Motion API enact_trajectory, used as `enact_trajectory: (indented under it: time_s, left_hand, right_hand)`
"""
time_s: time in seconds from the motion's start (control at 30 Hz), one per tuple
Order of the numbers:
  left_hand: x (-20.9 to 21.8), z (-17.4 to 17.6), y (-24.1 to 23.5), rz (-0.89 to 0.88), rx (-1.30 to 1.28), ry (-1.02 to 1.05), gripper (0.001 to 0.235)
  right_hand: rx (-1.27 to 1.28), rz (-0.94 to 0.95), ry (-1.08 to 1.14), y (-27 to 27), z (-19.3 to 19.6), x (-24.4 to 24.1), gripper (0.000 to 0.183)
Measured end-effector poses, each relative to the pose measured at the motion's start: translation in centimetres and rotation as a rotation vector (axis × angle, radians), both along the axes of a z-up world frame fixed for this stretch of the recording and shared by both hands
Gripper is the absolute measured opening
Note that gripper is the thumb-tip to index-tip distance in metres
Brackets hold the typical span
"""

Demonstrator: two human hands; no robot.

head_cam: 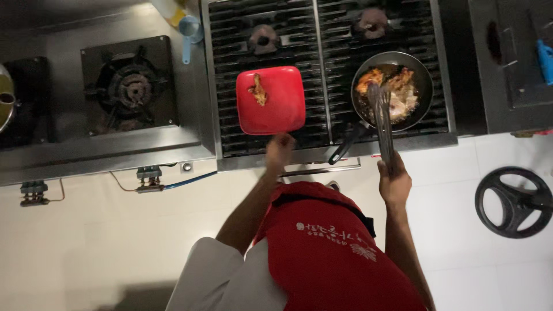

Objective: The person chops a red onion on a green cutting board and places the pieces into a small bowl. They then move to the stove and use tongs to transfer fried food from a pan to a red plate. Finally, they wash their hands at the sink.

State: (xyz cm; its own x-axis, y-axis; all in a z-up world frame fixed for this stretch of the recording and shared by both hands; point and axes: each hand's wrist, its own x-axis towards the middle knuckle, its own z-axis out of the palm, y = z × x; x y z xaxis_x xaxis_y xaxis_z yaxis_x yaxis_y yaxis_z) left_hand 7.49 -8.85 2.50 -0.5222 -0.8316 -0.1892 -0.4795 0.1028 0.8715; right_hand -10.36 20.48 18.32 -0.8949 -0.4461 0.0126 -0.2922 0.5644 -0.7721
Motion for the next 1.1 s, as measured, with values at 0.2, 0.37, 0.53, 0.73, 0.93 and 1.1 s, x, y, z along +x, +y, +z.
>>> enact_trajectory:
  time_s: [0.2, 0.37, 0.53, 0.73, 0.93, 1.1]
  left_hand:
    - [2.2, 4.5, -11.9, 0.155, -0.356, 0.056, 0.012]
    - [1.2, 5.4, -15.7, 0.077, -0.384, -0.18, 0.024]
    - [-2.0, 2.2, -15.2, -0.101, -0.606, -0.327, 0.02]
    - [-6.0, 0.7, -17.2, -0.324, -0.941, -0.597, 0.036]
    - [-7.1, 2.5, -17.4, -0.56, -1.206, -0.883, 0.031]
    - [-6.3, 1.2, -18.0, -0.543, -1.214, -0.755, 0.029]
  right_hand:
    - [-0.134, -0.029, -0.044, 0.1, -0.6, 1.5, 0.068]
    - [-0.284, -0.033, -0.101, -0.7, -0.9, 2.2, 0.071]
    - [-0.171, -0.111, -0.177, -2.0, -1.1, 3.8, 0.071]
    - [-0.275, -0.022, -0.115, -3.2, -0.7, 6.0, 0.067]
    - [-0.292, 0.018, -0.061, -3.6, -0.3, 6.8, 0.062]
    - [-0.174, -0.07, -0.097, -3.7, -0.6, 6.7, 0.061]
